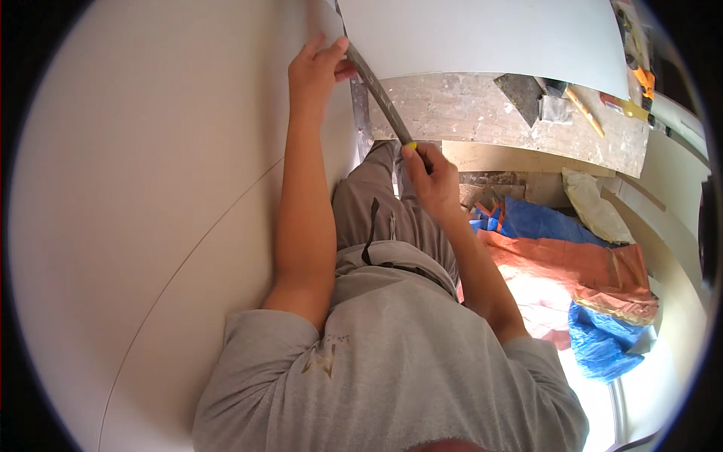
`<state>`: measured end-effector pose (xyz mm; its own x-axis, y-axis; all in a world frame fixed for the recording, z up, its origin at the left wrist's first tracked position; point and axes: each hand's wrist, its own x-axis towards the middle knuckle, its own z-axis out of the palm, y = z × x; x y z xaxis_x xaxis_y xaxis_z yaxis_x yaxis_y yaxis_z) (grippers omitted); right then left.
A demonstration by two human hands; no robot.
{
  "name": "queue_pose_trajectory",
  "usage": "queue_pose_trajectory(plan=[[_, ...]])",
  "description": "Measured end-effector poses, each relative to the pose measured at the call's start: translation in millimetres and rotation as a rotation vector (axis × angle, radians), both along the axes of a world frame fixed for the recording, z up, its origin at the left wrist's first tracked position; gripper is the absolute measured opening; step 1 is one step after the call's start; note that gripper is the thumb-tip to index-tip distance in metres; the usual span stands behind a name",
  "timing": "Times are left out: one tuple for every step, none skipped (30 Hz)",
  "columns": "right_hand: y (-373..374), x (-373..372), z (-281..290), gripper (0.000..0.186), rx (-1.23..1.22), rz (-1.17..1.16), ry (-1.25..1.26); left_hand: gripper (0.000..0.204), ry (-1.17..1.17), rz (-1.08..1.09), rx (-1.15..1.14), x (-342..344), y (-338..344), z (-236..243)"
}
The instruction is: The person retrieves a hand file from a workbench, returns to another table, and files the edges of a white board using the hand file.
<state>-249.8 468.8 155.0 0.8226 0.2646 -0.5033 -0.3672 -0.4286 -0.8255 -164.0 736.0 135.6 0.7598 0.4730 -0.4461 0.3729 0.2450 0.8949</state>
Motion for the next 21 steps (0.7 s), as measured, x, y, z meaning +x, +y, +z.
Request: queue_pose_trajectory(plan=[[-4,-7,4,0.033,0.005,0.009,-0.003,0.085,0.012,-0.013,-0.043,-8,-2,-4],[-7,-12,5,0.031,0.010,0.019,-0.006,0.083,0.023,-0.026,-0.085,-15,-2,-9],[-11,-17,0,0.031,0.004,0.014,-0.005,0.083,0.025,-0.031,-0.091,-16,-5,-11],[-14,-22,-6,0.029,0.034,-0.009,-0.013,0.083,0.006,-0.053,-0.105,-17,-6,-12],[-18,-25,-10,0.028,0.064,-0.032,-0.022,0.082,-0.013,-0.075,-0.119,-16,-7,-14],[-16,-21,-10,0.028,0.061,-0.033,-0.016,0.082,-0.008,-0.075,-0.122,-14,-5,-12],[-13,-15,-10,0.029,0.043,-0.016,-0.044,0.081,0.002,-0.077,-0.072,-10,-3,-10],[-10,-6,-10,0.029,0.025,0.000,-0.074,0.079,0.011,-0.080,-0.022,-5,-2,-9],[-5,3,-11,0.029,0.023,-0.004,-0.069,0.079,0.015,-0.084,-0.025,4,0,-5],[3,16,-14,0.030,0.000,-0.001,-0.129,0.080,-0.009,-0.066,0.009,19,5,-5],[10,28,-17,0.031,-0.023,0.002,-0.190,0.081,-0.034,-0.048,0.042,33,8,-8],[19,40,-21,0.031,-0.019,0.005,-0.190,0.081,-0.034,-0.044,0.044,46,16,-19],[29,52,-24,0.031,0.003,-0.031,-0.166,0.084,-0.100,-0.047,0.101,61,27,-31],[35,59,-24,0.032,0.024,-0.066,-0.141,0.086,-0.165,-0.049,0.157,66,33,-37],[38,64,-20,0.033,0.058,-0.082,-0.126,0.086,-0.168,-0.044,0.157,68,32,-31],[36,61,-22,0.033,0.058,-0.076,-0.128,0.086,-0.130,-0.083,0.198,68,32,-26],[32,53,-24,0.033,0.045,-0.072,-0.129,0.087,-0.091,-0.120,0.238,65,32,-22],[25,47,-23,0.033,0.025,-0.070,-0.132,0.087,-0.094,-0.114,0.232,59,25,-12],[19,39,-16,0.033,0.020,-0.064,-0.130,0.086,-0.073,-0.080,0.160,46,15,1],[13,27,-6,0.033,-0.003,-0.027,-0.070,0.084,-0.049,-0.044,0.091,32,10,12],[8,18,1,0.032,-0.029,0.008,-0.009,0.084,-0.045,-0.040,0.088,17,6,12]])
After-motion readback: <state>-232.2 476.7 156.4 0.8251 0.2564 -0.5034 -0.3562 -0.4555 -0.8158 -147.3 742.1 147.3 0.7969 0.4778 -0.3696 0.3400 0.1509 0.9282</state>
